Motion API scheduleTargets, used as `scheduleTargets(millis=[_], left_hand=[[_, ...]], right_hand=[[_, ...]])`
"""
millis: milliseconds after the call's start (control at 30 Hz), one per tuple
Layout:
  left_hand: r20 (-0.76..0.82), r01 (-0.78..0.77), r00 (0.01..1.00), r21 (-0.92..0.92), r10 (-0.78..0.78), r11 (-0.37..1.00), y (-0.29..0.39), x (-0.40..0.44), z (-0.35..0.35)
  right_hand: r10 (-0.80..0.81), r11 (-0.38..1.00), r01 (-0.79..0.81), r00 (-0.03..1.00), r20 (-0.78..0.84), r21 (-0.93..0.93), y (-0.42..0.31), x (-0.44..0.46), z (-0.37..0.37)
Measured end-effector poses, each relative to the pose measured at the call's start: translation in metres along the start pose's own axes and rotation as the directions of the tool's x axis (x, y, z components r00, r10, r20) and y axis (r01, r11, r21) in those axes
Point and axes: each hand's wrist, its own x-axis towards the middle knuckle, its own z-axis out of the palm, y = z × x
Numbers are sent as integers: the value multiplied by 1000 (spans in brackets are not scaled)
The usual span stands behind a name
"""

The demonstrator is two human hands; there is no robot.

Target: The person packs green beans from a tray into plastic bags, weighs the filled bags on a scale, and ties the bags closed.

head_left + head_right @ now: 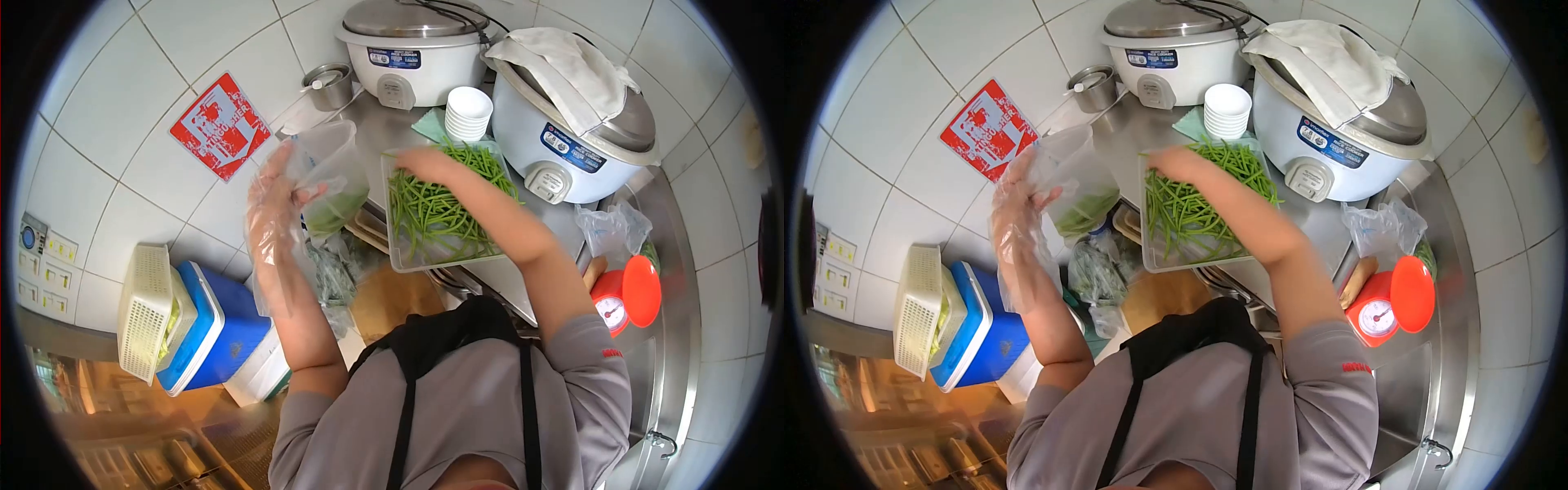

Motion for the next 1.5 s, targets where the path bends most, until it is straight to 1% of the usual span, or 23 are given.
scheduleTargets(millis=[100, 200, 233, 267, 333, 400, 467, 500, 600, 700, 800, 867, 933, 967, 1000, 1067, 1167, 1200, 1267, 1367, 1433, 1500], left_hand=[[1, 9, 1000, 17, -9, 1000, 4, 1, 8], [23, 27, 999, 33, -28, 999, 1, 4, 11], [25, 33, 999, 40, -34, 999, 0, 6, 13], [27, 37, 999, 46, -38, 998, -1, 8, 15], [15, 46, 999, 59, -46, 997, -1, 9, 23], [-12, 47, 999, 71, -46, 996, 0, 8, 36], [33, 51, 998, 61, -53, 997, -2, 8, 38], [54, 50, 997, 55, -53, 997, -2, 9, 39], [66, 70, 995, 8, -70, 998, -3, 7, 44], [75, 82, 994, 15, -83, 997, -4, 2, 49], [64, 76, 995, 0, -76, 997, -9, 1, 52], [70, 70, 995, 12, -71, 997, -8, -2, 55], [74, 78, 994, 38, -81, 996, -8, -5, 55], [78, 89, 993, 57, -93, 994, -8, -4, 54], [82, 100, 991, 75, -106, 992, -9, -4, 54], [94, 75, 992, 39, -79, 996, -14, -4, 54], [134, 72, 988, 36, -76, 997, -19, -4, 56], [151, 75, 985, 42, -80, 996, -19, -5, 57], [155, 41, 987, -17, -38, 999, -20, -9, 61], [170, 31, 985, -54, -21, 998, -21, -10, 66], [185, 55, 982, -61, -43, 997, -24, -6, 67], [204, 98, 975, -64, -83, 993, -30, 2, 66]], right_hand=[[-65, 998, 65, 994, -88, 0, 5, -14, -41], [30, 999, -28, 997, -74, 30, 6, -40, -68], [102, 994, -100, 993, -58, 40, 9, -50, -68], [173, 985, -173, 984, 41, 8, 9, -55, -68], [316, 949, -309, 920, 230, -69, 6, -67, -68], [312, 949, -315, 927, 211, -18, 13, -74, -51], [285, 954, -297, 944, 165, 50, 30, -78, -24], [271, 962, -274, 955, 118, 8, 27, -77, -26], [445, 893, -451, 885, 138, 10, 20, -80, -37], [556, 831, -549, 826, 94, -84, 15, -89, -32], [619, 781, -614, 735, 275, -116, -8, -92, -19], [603, 793, -541, 761, 240, -279, -23, -94, -2], [578, 778, -454, 788, 212, -434, -42, -94, 8], [613, 754, -461, 750, 248, -468, -44, -93, 8], [571, 721, -424, 812, 124, -548, -42, -95, 14], [425, 617, -376, 898, -109, -691, -32, -99, 42], [385, 739, -373, 917, -102, -561, -16, -94, 69], [402, 743, -392, 909, -106, -542, -19, -96, 63], [433, 751, -425, 895, -110, -505, -26, -98, 50], [387, 776, -441, 897, -211, -450, -29, -105, 45], [441, 831, -483, 874, -202, -275, -26, -111, 42], [508, 849, -524, 845, -167, -67, -22, -117, 37]])
